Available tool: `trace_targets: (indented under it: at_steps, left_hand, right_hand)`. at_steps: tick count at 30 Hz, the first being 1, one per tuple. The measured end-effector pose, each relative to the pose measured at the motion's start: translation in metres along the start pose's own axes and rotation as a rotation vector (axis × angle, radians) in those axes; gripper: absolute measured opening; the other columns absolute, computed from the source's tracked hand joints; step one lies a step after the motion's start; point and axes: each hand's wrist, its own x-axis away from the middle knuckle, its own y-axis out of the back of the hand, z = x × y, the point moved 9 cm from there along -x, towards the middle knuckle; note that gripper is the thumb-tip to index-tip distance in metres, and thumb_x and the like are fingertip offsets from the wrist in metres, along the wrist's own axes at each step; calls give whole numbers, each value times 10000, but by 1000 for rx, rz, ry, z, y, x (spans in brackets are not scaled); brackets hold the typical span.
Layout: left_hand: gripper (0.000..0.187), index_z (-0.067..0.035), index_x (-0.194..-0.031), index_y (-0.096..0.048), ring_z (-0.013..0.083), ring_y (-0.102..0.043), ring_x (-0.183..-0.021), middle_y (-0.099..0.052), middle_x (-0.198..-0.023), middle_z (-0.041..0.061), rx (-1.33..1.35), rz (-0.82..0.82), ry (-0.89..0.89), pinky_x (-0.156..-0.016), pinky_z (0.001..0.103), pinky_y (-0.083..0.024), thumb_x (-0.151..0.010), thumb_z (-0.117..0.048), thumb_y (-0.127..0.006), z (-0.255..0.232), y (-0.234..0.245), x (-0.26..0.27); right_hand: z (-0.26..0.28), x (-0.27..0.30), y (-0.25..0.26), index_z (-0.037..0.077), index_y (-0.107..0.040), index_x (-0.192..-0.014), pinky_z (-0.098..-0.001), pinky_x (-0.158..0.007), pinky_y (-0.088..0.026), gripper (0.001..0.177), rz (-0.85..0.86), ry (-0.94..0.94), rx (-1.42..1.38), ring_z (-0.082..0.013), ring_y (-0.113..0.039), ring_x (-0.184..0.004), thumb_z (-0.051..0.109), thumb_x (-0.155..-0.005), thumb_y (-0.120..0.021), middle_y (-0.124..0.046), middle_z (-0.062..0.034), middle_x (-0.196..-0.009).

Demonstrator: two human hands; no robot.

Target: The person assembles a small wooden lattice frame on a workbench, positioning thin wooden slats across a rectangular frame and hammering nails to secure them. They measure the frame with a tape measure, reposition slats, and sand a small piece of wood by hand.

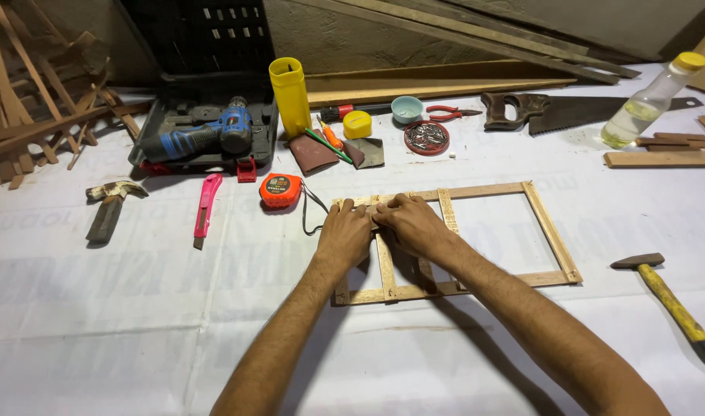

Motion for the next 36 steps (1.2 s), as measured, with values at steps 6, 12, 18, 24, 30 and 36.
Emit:
trace_targets:
  at_steps: [6, 12, 18, 24, 30, 36]
  left_hand:
    - [296, -2, -1149, -713, 348, -557, -1188, -691, -1203, 85, 214, -194, -20, -941, 501, -453, -865, -65, -656, -15, 13, 44]
    - [232, 20, -1116, -717, 294, -620, -1200, -706, -1147, 121, 208, -213, -208, -1037, 421, -507, -896, 16, -642, -42, 11, 77]
    - [183, 80, -1078, -678, 263, -666, -1095, -682, -1124, 164, 303, -219, -254, -972, 334, -560, -909, 42, -618, -55, 2, 95]
    - [184, 74, -1029, -682, 273, -679, -1047, -700, -1089, 160, 302, -152, -240, -936, 367, -561, -852, 27, -671, -42, 11, 69]
    - [163, 68, -966, -715, 302, -695, -1012, -727, -1023, 174, 293, -271, -246, -890, 389, -574, -832, 62, -621, -11, -1, 20]
    - [153, -18, -973, -747, 347, -736, -839, -738, -904, 199, 257, 36, -44, -768, 431, -606, -916, 12, -608, 5, -22, -29]
  right_hand:
    - [13, 17, -10, 152, -752, -1185, -456, -1028, -481, 355, 72, -32, 68, -261, -620, -1176, 47, -848, -720, -760, -44, -1144]
    - [42, 58, -1, 142, -745, -1188, -450, -1105, -450, 274, 192, 17, 24, -256, -609, -1209, 93, -922, -699, -749, -22, -1202]
    - [58, 88, 15, 82, -656, -1317, -477, -1085, -409, 499, 73, 148, -96, -298, -521, -1328, 68, -823, -725, -611, -56, -1429]
    - [38, 68, 9, 93, -626, -1334, -468, -1098, -389, 500, 82, 104, -151, -302, -494, -1338, 87, -846, -732, -584, -44, -1443]
    - [6, 27, 5, 117, -623, -1359, -467, -1110, -398, 592, 28, 71, -90, -296, -496, -1342, -28, -790, -702, -597, -32, -1450]
    - [-22, -3, 3, 152, -560, -1438, -462, -1103, -412, 702, 190, -47, -159, -247, -520, -1326, -5, -782, -753, -637, -3, -1374]
